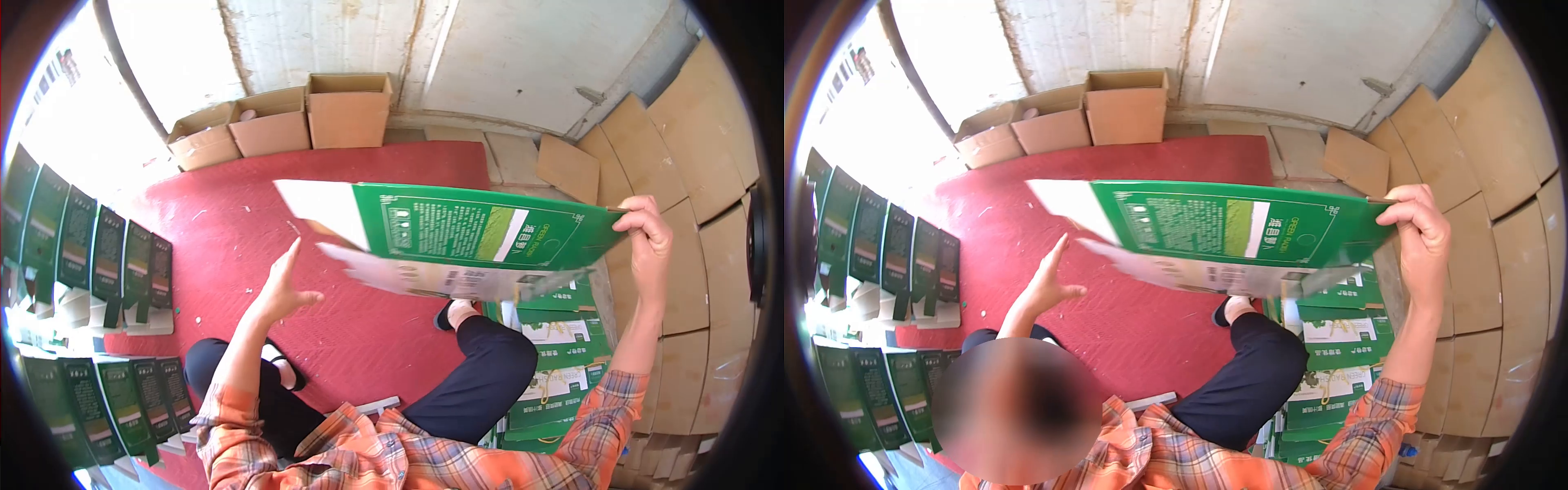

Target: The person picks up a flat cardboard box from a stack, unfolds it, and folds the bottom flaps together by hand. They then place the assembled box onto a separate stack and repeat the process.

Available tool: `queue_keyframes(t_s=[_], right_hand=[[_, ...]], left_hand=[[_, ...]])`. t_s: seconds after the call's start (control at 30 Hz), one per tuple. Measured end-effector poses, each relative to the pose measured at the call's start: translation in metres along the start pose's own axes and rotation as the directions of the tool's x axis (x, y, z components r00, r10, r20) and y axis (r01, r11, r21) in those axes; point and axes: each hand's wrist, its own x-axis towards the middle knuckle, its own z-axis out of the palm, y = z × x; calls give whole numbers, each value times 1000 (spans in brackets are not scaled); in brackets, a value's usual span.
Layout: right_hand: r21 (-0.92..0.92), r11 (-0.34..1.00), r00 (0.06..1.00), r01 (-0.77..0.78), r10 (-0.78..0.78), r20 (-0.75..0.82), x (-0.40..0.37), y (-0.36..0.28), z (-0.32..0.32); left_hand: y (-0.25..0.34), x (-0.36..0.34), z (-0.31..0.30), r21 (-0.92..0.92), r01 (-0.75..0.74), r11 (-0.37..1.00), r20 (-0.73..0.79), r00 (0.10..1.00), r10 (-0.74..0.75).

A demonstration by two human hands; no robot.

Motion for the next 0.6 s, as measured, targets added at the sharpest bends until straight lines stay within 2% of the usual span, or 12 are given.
queue_keyframes(t_s=[0.07,0.1,0.13,0.2,0.23,0.27,0.33,0.37,0.43,0.47,0.53,0.6], right_hand=[[240,961,991,-134,137,5,2,-4,13],[327,936,991,-130,136,3,1,4,22],[340,932,991,-126,131,7,-1,12,34],[479,864,972,-158,221,-76,-6,31,64],[419,887,964,-196,252,-82,-9,40,80],[428,883,965,-195,251,-78,-18,54,96],[227,924,948,-308,317,-2,-41,86,126],[233,924,950,-305,313,3,-52,93,145],[275,878,916,-391,399,27,-71,94,173],[339,839,903,-425,420,92,-78,91,182],[462,693,830,-554,505,237,-84,59,201],[574,672,884,-468,371,285,-83,22,217]], left_hand=[[-10,-1,-10,-247,-91,965,-53,995,81],[-34,-1,-8,-301,-29,953,-81,997,4],[-29,-8,-19,-295,-20,955,-89,996,-6],[-17,-21,-39,-567,169,806,54,984,-168],[-10,-28,-42,-552,130,824,-47,982,-186],[-3,-35,-48,-548,134,826,-51,980,-194],[10,-46,-59,-477,76,875,-112,983,-146],[10,-51,-61,-476,79,876,-118,981,-152],[15,-57,-68,-309,-160,938,-268,960,75],[19,-60,-71,-306,-156,939,-264,962,73],[47,-69,-81,164,-124,979,-199,967,156],[69,-75,-75,252,-155,955,-165,966,200]])
